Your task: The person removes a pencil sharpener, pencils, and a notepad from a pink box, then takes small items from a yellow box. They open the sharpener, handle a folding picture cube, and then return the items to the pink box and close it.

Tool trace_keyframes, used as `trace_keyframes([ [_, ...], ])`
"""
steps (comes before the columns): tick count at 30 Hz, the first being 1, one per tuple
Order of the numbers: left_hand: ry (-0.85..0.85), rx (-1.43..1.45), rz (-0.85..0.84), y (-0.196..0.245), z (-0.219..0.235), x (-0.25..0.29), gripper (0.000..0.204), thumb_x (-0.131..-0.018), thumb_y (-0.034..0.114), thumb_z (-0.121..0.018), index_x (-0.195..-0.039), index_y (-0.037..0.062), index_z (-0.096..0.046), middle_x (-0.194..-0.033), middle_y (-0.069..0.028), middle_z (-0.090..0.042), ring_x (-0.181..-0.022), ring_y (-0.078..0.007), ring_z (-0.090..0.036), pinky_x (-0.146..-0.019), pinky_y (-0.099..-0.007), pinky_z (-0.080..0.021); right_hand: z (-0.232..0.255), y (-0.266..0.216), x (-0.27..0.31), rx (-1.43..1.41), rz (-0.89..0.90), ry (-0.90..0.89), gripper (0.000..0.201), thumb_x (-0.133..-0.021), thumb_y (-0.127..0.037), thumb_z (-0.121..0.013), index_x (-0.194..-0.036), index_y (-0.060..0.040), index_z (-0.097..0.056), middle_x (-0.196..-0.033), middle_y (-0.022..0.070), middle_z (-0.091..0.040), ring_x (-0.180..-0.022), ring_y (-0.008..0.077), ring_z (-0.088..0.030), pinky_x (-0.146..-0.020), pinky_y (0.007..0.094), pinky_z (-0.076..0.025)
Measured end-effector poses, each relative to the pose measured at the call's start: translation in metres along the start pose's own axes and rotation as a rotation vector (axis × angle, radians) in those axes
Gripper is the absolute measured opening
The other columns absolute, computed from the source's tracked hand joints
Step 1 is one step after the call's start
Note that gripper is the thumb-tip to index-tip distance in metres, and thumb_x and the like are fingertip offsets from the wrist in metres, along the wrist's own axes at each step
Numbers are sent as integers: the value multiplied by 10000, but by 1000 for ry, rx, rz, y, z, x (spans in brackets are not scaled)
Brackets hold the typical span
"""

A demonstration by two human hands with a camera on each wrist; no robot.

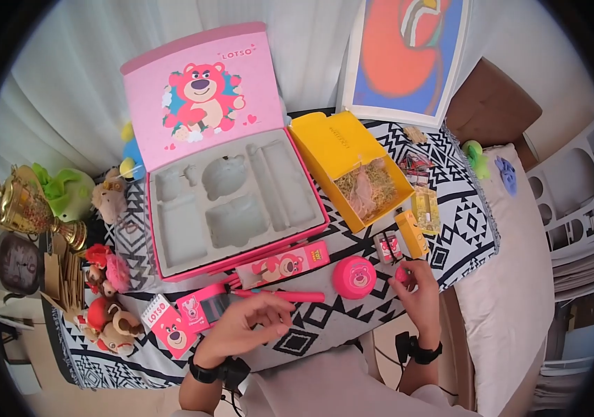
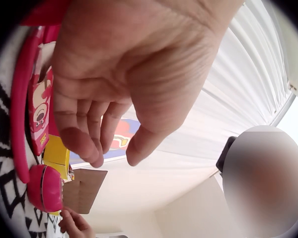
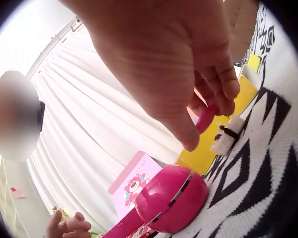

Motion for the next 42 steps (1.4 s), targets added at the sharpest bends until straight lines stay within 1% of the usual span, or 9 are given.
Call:
trace_keyframes([
  [4,-103,-97,16,-9,-11,-3,311,-870,76,-679,-1166,23,-596,-939,-42,-649,-771,-71,-583,-670,-214,-469,-20,-8,15,-128,-52,-324,367,-790,-6,-687,-1137,-31,-570,-1071,107,-592,-877,241,-625,-748,308,-511],
  [14,-149,-113,53,-23,-11,-2,306,-871,112,-681,-1156,33,-601,-942,-31,-652,-767,-72,-579,-678,-219,-473,-29,-13,6,44,182,-169,383,-777,0,-680,-1148,-34,-592,-1186,132,-600,-1055,328,-602,-842,354,-514],
  [18,-181,-151,56,-22,-12,-2,329,-879,163,-685,-1170,37,-594,-965,-24,-639,-769,-85,-581,-682,-227,-476,-23,-16,4,96,141,-119,292,-765,-39,-716,-1047,-60,-644,-1108,63,-629,-586,181,-573,-568,279,-485],
  [21,-182,-156,53,-18,-12,-1,316,-888,167,-676,-1164,36,-594,-970,-26,-633,-770,-90,-581,-679,-227,-478,-13,-35,-4,-5,197,-17,186,-806,-6,-678,-988,-29,-651,-1011,94,-653,-572,164,-572,-542,258,-469],
  [27,54,-297,-231,35,-2,32,276,-821,48,-717,-1082,36,-628,-1002,-63,-631,-792,-122,-598,-700,-262,-485,-31,-112,-19,-241,410,-118,176,-815,27,-645,-988,-8,-650,-981,138,-654,-683,195,-639,-596,258,-492],
  [29,383,-551,-382,58,17,60,313,-781,48,-750,-1072,34,-637,-1023,-68,-632,-867,-153,-600,-731,-275,-492,-50,-139,-20,-248,589,-157,177,-815,-10,-665,-992,-14,-658,-972,135,-659,-782,255,-662,-667,306,-522],
  [33,835,-969,-345,66,48,111,582,-637,66,-831,-1164,38,-585,-1133,-121,-594,-1065,-316,-556,-916,-384,-448,-111,-189,6,-278,815,-626,350,-824,-130,-697,-1144,-25,-598,-1122,146,-595,-978,315,-614,-803,360,-519],
  [38,852,-1202,-150,39,62,120,896,-592,146,-865,-1352,10,-411,-1321,-187,-436,-1227,-373,-449,-1024,-419,-398,-176,-210,36,-189,909,-828,760,-812,-263,-727,-1389,32,-328,-1368,213,-368,-1243,383,-432,-1000,418,-415],
  [42,731,-1223,-159,20,62,99,867,-599,169,-852,-1342,13,-433,-1276,-183,-468,-1191,-366,-469,-996,-402,-416,-192,-224,37,-163,897,-700,833,-778,-267,-758,-1400,42,-298,-1341,246,-384,-1237,398,-436,-1005,424,-410],
])
Point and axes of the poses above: each hand's wrist, its own x-axis away from the middle knuckle, its own z-axis out of the back of the hand, y = z × x, the point moved 7 cm from there along -x, towards the middle knuckle
